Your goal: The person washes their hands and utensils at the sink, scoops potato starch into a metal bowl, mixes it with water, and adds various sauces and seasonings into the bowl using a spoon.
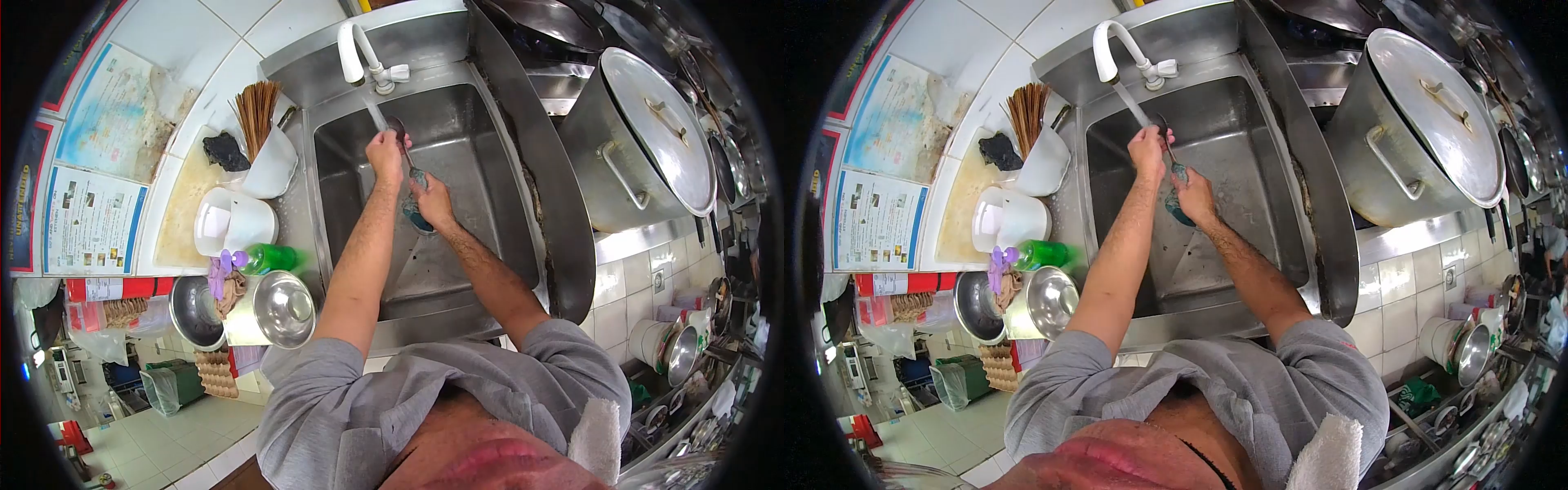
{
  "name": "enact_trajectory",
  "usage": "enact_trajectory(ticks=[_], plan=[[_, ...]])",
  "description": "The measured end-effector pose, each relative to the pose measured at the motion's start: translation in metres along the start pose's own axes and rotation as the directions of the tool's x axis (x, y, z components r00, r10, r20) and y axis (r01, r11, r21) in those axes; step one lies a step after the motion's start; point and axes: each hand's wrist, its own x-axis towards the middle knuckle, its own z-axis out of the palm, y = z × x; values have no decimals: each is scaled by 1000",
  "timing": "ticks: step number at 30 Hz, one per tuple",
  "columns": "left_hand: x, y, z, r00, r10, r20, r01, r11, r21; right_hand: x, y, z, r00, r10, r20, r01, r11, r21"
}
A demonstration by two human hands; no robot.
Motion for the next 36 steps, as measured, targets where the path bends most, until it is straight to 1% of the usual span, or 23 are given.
enact_trajectory(ticks=[1,3,5,8,10,11,12,14,16,18,19,20,21,22,23,25,27,28,30,31,34,35,36], plan=[[5,5,0,1000,2,5,-2,1000,-1,1,-5,-3,1000,-2,-5,2,1000,0],[9,15,1,1000,26,11,-27,990,136,0,-21,-9,997,24,80,-28,998,49],[11,18,2,998,56,-7,-54,984,167,-2,-29,-9,996,21,84,-28,997,74],[11,14,-3,1000,25,4,-26,991,128,-3,-29,-7,996,16,87,-23,996,85],[9,3,-3,998,-4,-61,1,999,-49,-4,-22,-2,996,12,87,-18,997,74],[6,-1,-3,998,-3,-62,0,999,-49,-5,-20,0,999,-21,47,18,998,66],[1,-6,-3,998,-13,-69,7,995,-97,-7,-17,2,999,-53,9,52,997,56],[-7,-13,-5,999,-7,-52,-2,986,-168,-11,-13,2,999,-34,15,33,997,66],[-7,-14,-6,999,11,-46,-18,989,-146,-13,-11,0,1000,-11,18,9,997,72],[-6,-9,-8,999,30,-40,-35,992,-122,-12,-11,-2,994,42,99,-53,993,107],[-2,-4,-9,998,66,-23,-66,998,-23,-11,-12,-3,995,41,96,-51,993,107],[2,3,-8,995,100,-2,-99,992,74,-11,-13,-4,993,45,112,-61,987,151],[5,9,-8,995,100,2,-100,992,72,-10,-14,-5,990,47,130,-72,978,195],[9,16,-10,987,160,3,-153,943,296,-9,-16,-4,990,48,129,-73,978,196],[11,20,-10,976,218,17,-196,840,505,-8,-16,-2,990,43,133,-72,973,218],[10,22,-6,978,206,2,-180,849,497,-5,-17,-2,991,35,133,-66,969,239],[12,17,-8,976,217,-7,-199,907,371,-5,-23,-6,991,35,132,-61,978,199],[12,14,-8,976,219,-6,-201,906,372,-5,-24,-6,991,34,131,-60,978,200],[6,10,-7,983,170,-65,-155,969,191,-3,-23,-3,994,18,112,-36,986,160],[4,8,-5,983,171,-67,-155,969,192,-4,-21,-1,993,18,114,-36,986,161],[-4,1,-2,997,42,-66,-49,993,-105,-7,-22,1,997,16,73,-26,989,147],[-7,-1,-2,997,41,-69,-48,993,-105,-6,-18,2,998,-10,57,1,988,156],[-10,-2,-1,998,-18,-63,9,988,-154,-5,-14,3,999,-36,40,29,986,165]])
